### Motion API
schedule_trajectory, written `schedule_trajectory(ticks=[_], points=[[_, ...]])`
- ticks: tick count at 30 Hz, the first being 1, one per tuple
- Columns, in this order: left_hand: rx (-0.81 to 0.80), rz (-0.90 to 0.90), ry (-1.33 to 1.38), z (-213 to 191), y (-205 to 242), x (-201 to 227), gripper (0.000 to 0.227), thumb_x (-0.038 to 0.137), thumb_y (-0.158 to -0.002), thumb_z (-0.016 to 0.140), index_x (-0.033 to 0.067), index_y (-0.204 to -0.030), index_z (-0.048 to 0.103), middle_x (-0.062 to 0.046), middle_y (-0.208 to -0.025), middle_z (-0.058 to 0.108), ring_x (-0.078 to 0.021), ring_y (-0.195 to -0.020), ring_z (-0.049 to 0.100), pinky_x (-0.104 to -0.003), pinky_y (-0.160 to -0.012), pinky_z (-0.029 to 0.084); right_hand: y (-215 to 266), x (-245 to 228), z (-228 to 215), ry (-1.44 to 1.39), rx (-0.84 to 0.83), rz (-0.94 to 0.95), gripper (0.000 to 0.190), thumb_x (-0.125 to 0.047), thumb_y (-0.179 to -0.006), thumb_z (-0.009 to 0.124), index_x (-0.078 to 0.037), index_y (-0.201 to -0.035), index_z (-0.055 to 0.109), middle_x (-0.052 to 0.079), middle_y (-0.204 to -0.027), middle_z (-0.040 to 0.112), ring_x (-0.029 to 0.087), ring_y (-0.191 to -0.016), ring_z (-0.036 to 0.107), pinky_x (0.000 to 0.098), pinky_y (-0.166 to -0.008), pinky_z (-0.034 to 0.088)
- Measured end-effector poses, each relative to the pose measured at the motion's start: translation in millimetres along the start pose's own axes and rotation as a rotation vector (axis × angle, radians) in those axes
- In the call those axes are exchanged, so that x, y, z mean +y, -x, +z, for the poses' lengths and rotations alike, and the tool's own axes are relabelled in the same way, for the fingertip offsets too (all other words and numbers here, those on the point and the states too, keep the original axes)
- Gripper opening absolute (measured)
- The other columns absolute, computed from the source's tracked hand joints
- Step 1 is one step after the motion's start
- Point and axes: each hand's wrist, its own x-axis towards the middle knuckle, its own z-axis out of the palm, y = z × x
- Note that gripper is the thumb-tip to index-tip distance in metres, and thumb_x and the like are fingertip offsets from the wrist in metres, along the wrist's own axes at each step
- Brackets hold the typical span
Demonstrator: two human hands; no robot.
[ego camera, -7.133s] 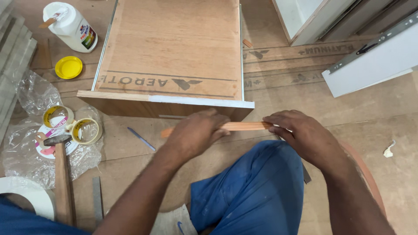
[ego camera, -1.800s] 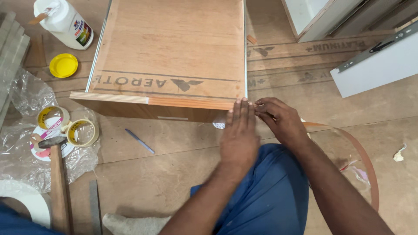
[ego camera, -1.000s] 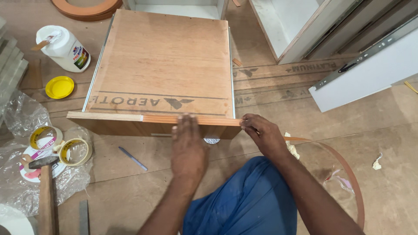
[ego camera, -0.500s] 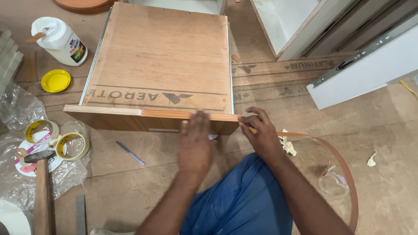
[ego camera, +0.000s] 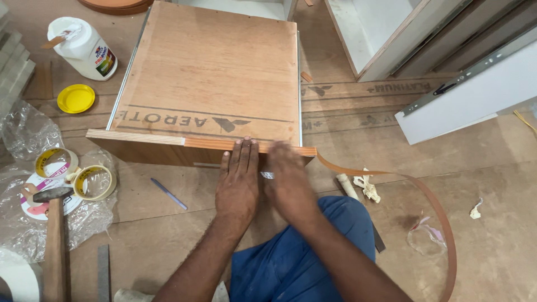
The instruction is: The person applies glue to the edge of a wooden drawer using a brush, then presses a wooden edge band onto the glued surface. They smooth the band by hand and secure it with several pieces of masking tape.
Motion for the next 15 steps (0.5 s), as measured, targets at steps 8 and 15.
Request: schedule_trajectory(ticks=[8,15], points=[[-0.052,-0.013,-0.052,-2.9,-1.7,3.9,0.072,0.013,-0.091,0.05,0.0039,-0.159,0.027,-0.012,-0.165,0.032,-0.0258,-0.154,0.025,-0.045,-0.124,0.018,38.0,63.5,-33.5,-0.105,0.092,0.292,0.094,-0.03,-0.08,0.078,0.006,-0.152,0.029,0.029,-0.163,0.023,0.045,-0.151,0.021,0.0536,-0.12,0.023],[-0.031,-0.021,0.018,-7.0,-1.6,5.5,0.074,0.018,-0.09,0.054,0.003,-0.158,0.026,-0.014,-0.164,0.032,-0.0271,-0.153,0.026,-0.047,-0.123,0.018,16.9,42.2,-28.0,-0.235,0.144,0.298,0.095,-0.027,-0.085,0.075,0.01,-0.155,0.023,0.031,-0.162,0.024,0.044,-0.152,0.023,0.0522,-0.121,0.023]])
